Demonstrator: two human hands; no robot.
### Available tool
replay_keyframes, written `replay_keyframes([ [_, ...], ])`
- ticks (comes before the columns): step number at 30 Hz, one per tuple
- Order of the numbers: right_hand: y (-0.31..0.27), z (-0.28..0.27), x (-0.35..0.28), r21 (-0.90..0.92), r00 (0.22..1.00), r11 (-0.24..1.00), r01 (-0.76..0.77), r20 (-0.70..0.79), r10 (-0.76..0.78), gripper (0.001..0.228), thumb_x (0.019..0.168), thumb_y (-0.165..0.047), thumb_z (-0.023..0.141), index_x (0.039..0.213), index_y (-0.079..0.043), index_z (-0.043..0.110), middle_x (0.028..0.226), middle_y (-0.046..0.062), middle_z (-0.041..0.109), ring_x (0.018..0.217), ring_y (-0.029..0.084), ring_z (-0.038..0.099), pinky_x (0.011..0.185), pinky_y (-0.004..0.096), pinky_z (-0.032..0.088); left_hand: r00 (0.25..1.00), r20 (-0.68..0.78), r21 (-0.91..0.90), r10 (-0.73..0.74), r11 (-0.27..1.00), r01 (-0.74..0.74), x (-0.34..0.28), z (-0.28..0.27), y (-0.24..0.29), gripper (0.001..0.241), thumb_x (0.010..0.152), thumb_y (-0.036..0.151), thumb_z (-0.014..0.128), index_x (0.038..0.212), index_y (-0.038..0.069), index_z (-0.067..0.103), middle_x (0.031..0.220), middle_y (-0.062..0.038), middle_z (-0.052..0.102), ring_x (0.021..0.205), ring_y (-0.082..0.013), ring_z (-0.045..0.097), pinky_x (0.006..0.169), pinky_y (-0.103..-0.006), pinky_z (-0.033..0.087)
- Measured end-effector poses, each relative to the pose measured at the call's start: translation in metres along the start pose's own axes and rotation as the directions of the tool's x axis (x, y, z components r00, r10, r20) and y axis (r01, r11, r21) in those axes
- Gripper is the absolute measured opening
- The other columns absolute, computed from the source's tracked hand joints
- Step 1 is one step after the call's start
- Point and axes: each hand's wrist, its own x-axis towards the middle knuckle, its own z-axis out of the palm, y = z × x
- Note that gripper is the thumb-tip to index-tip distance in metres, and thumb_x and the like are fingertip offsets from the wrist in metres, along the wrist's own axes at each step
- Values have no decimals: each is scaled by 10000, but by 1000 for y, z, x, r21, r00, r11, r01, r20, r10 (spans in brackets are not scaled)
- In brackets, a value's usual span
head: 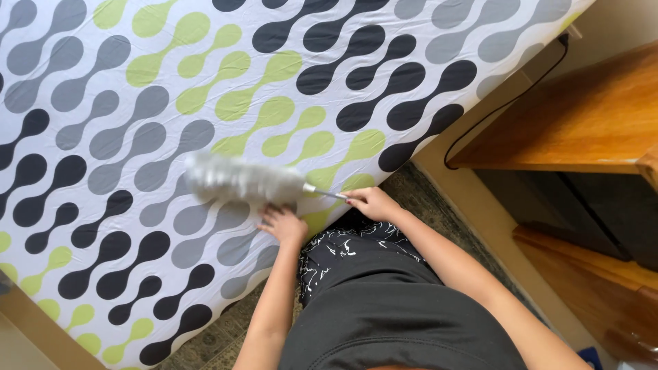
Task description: The person uses a feather duster to clean the surface of a bed with a patterned sheet. They systematically move the duster across the mattress, covering different sections from one side to the other.
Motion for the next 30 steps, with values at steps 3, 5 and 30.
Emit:
replay_keyframes([
  [3, 9, -23, 13, -66, 970, 973, 222, 116, -214, 315, 991, -230, 677, 1301, -258, 722, 999, 9, 789, 786, 40, 668, 722, 282, 533, 963, -70, 91, 261, 963, -255, 18, 28, 33, 807, 960, 367, 611, 1589, 61, 208, 1658, -250, 291, 1569, -455, 213, 1250, -774, 48],
  [5, 39, -49, 33, -81, 986, 983, 165, 21, -163, 291, 1002, -239, 674, 1285, -236, 742, 970, 28, 789, 763, 75, 659, 704, 305, 539, 934, -113, 20, 340, 940, -340, 9, 12, 64, 858, 920, 343, 625, 1607, 62, 196, 1658, -232, 283, 1568, -418, 212, 1244, -744, 62],
  [30, 62, -97, 4, 18, 997, 998, 61, -54, -60, 321, 967, -181, 676, 1282, -215, 731, 912, 37, 802, 713, 89, 637, 700, 275, 536, 908, 38, 101, 417, 903, -419, 5, -14, 152, 788, 912, 260, 584, 1541, -113, 292, 1637, -286, 343, 1553, -426, 303, 1270, -631, 198],
])
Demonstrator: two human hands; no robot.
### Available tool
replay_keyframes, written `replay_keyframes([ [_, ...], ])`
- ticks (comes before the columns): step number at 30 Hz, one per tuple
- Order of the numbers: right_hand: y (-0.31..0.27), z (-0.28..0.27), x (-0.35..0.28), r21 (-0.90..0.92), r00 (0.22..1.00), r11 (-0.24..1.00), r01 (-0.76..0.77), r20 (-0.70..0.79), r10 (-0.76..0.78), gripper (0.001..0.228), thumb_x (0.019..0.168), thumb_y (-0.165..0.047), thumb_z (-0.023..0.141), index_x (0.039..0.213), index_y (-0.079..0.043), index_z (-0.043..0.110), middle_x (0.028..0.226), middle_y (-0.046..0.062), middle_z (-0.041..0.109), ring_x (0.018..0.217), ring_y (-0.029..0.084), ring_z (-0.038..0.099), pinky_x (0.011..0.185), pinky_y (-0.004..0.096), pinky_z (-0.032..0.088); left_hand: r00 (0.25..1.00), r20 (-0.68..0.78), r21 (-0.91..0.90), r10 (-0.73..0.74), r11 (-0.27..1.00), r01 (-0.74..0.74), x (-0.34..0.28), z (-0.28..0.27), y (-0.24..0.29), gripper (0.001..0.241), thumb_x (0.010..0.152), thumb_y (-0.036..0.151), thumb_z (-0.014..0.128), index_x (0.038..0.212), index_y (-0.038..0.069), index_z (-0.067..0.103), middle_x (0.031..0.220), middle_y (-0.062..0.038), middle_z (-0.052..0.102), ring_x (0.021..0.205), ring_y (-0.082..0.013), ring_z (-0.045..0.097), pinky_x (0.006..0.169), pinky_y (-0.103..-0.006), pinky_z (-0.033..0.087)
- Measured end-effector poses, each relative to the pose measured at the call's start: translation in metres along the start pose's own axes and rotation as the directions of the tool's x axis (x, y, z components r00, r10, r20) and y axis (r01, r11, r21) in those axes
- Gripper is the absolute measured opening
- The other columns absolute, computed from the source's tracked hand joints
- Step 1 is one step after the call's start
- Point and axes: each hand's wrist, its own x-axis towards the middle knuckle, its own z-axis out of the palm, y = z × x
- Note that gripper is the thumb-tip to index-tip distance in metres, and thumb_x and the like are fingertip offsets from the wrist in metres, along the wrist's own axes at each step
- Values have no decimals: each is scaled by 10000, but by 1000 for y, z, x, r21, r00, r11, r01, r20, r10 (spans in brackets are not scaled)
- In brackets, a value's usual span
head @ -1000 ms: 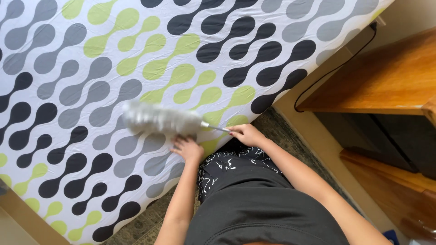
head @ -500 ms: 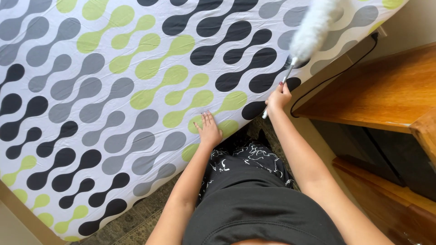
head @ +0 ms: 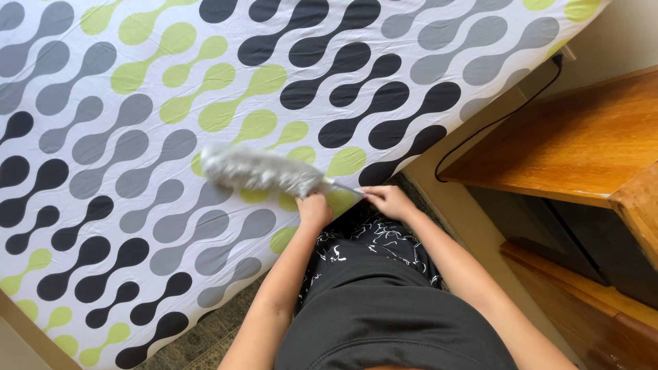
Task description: The person uses a feather duster to clean the surface of a bed with a patterned sheet. They systematically move the duster across the mattress, covering different sections from one side to the other.
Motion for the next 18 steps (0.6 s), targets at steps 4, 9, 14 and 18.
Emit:
replay_keyframes([
  [4, 64, -58, -10, 135, 955, 986, -99, -266, 133, 297, 974, -152, 664, 1253, -195, 759, 877, -9, 756, 653, 76, 581, 612, 268, 503, 997, -74, 107, 17, 994, -9, 5, 3, 2, 852, 866, 259, 612, 1510, -153, 233, 1633, -323, 253, 1559, -449, 205, 1248, -636, 146],
  [9, 93, -140, -39, 821, 368, 570, 37, -541, 756, 279, 1078, -228, 518, 1314, -161, 651, 619, -15, 503, 428, 77, 421, 359, 271, 339, 994, -107, 93, 17, 996, -7, 2, -5, 4, 963, 825, 236, 617, 1534, -184, 118, 1630, -351, 175, 1541, -458, 150, 1218, -603, 161],
  [14, 150, -155, -29, 839, 245, 466, 283, -532, 810, 184, 1094, -231, 523, 1133, -89, 633, 591, -21, 423, 407, 78, 368, 354, 277, 291, 995, -97, 80, 17, 997, -9, -1, -6, 5, 984, 810, 231, 627, 1533, -188, 108, 1625, -363, 165, 1540, -472, 141, 1216, -585, 188],
  [18, 32, -96, -39, 644, 365, 765, -22, -707, 606, 163, 1041, -208, 534, 1119, -155, 666, 583, -14, 500, 393, 90, 428, 331, 304, 326, 993, -118, 68, 14, 998, -6, 1, -4, 7, 1008, 789, 217, 648, 1528, -198, 102, 1623, -376, 150, 1539, -486, 127, 1211, -581, 204],
])
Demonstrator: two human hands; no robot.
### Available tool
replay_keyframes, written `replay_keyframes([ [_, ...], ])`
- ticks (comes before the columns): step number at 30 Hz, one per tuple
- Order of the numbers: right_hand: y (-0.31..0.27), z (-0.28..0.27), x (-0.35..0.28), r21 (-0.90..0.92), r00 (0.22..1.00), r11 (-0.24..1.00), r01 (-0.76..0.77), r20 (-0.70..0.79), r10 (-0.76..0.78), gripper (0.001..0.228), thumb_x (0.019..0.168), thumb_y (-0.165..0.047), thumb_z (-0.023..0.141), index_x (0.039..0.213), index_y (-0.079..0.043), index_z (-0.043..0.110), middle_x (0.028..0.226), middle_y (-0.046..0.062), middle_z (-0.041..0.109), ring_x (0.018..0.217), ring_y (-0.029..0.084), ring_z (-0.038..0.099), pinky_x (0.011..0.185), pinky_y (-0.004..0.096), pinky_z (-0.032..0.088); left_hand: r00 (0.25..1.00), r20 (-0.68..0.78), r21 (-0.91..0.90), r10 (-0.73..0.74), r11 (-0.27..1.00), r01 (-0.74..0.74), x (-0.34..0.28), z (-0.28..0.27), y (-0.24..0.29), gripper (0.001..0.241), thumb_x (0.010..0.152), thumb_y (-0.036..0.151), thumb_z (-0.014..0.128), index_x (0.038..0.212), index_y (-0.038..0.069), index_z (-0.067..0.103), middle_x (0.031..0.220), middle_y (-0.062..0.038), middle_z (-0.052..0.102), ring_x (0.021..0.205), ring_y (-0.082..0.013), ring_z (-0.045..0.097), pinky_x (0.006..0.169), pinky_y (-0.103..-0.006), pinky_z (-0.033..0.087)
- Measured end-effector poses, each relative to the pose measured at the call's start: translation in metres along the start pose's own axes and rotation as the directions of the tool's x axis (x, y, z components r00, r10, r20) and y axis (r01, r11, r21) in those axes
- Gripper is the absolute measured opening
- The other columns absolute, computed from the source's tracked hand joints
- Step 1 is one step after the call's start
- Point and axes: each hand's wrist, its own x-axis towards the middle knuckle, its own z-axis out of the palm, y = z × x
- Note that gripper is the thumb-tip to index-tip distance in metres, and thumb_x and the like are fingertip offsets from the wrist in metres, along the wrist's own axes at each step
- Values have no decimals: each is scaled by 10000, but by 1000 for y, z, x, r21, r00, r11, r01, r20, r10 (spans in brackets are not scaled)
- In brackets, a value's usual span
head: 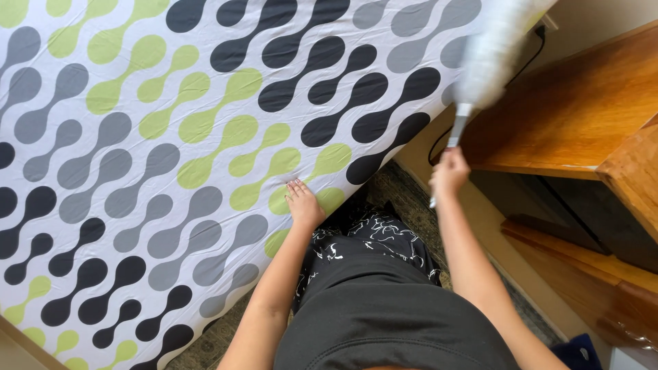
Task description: The person uses a feather duster to clean the surface of a bed with a patterned sheet. They systematically move the duster across the mattress, covering different sections from one side to the other.
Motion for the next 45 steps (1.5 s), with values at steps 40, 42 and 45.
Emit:
replay_keyframes([
  [40, 96, 19, -128, -239, 736, 874, 424, 653, -178, 236, 1018, -262, 664, 1150, -94, 765, 639, 56, 631, 519, 70, 458, 466, 288, 376, 990, 58, -41, 127, 991, -124, -10, -14, -34, 1142, 791, 340, 741, 1589, -67, 34, 1694, -234, 82, 1575, -364, 71, 1190, -607, 244],
  [42, 71, 1, -120, -514, 898, 760, 398, 387, -209, 207, 975, -196, 637, 1121, -138, 771, 819, 113, 751, 607, 196, 629, 583, 375, 481, 986, 77, -33, 150, 988, -148, -9, -10, -39, 1104, 807, 289, 715, 1599, -63, 31, 1702, -221, 66, 1580, -351, 55, 1190, -616, 221],
  [45, 149, -31, -28, -431, 959, 863, 265, 26, -281, 170, 1000, -147, 644, 1054, -55, 776, 873, 147, 756, 770, 235, 700, 714, 407, 542, 975, 100, -57, 200, 979, -195, -15, -14, -47, 1083, 815, 286, 700, 1597, -58, 34, 1701, -212, 66, 1584, -339, 54, 1213, -581, 219],
])
